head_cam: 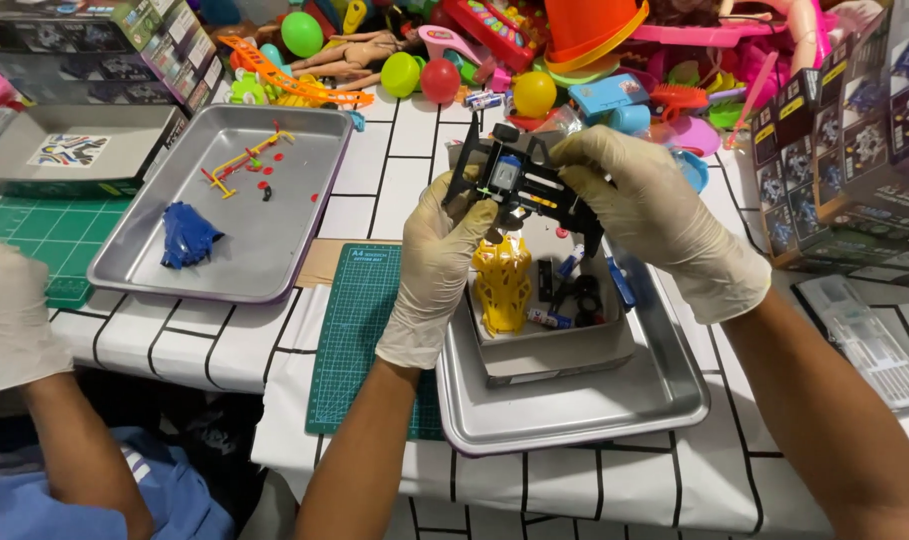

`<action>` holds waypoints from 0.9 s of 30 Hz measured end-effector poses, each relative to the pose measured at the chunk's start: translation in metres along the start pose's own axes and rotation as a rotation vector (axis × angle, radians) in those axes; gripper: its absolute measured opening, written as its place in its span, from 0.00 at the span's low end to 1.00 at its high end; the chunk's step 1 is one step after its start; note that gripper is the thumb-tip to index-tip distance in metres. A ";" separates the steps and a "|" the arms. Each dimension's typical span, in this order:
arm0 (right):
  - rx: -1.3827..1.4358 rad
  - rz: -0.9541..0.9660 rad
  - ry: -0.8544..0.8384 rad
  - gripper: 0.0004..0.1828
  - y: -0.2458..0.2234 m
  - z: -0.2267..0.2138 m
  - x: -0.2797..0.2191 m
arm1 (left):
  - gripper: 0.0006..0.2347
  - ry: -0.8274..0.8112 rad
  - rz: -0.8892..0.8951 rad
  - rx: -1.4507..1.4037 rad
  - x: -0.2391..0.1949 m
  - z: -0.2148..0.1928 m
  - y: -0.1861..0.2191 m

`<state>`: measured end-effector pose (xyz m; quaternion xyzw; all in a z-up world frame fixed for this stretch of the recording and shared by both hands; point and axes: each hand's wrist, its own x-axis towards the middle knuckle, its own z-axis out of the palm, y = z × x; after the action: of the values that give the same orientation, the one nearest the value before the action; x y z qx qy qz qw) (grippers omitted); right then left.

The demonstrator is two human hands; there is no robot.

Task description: The person assembles a toy vehicle by attaching wheels and other components to a chassis. They handle various small parts, including wheels and a yellow plastic piece, placing them into a metal tray on a cluttered table.

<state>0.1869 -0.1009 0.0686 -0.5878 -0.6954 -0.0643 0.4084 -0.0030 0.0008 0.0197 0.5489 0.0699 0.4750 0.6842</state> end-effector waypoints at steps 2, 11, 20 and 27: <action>-0.011 0.042 0.037 0.09 0.000 0.001 -0.012 | 0.11 0.006 -0.043 0.049 -0.007 -0.003 -0.009; -0.001 -0.227 -0.105 0.04 0.003 -0.011 -0.004 | 0.09 -0.024 -0.040 0.142 0.003 -0.015 -0.020; -0.006 -0.163 -0.158 0.05 0.012 -0.012 -0.010 | 0.09 -0.003 0.060 0.225 -0.005 0.005 -0.015; 0.068 0.097 -0.096 0.26 0.003 -0.017 -0.005 | 0.13 0.135 0.019 0.148 0.000 -0.001 -0.023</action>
<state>0.1977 -0.1138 0.0753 -0.6091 -0.6866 0.0075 0.3968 0.0099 0.0023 0.0001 0.5655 0.1454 0.5111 0.6308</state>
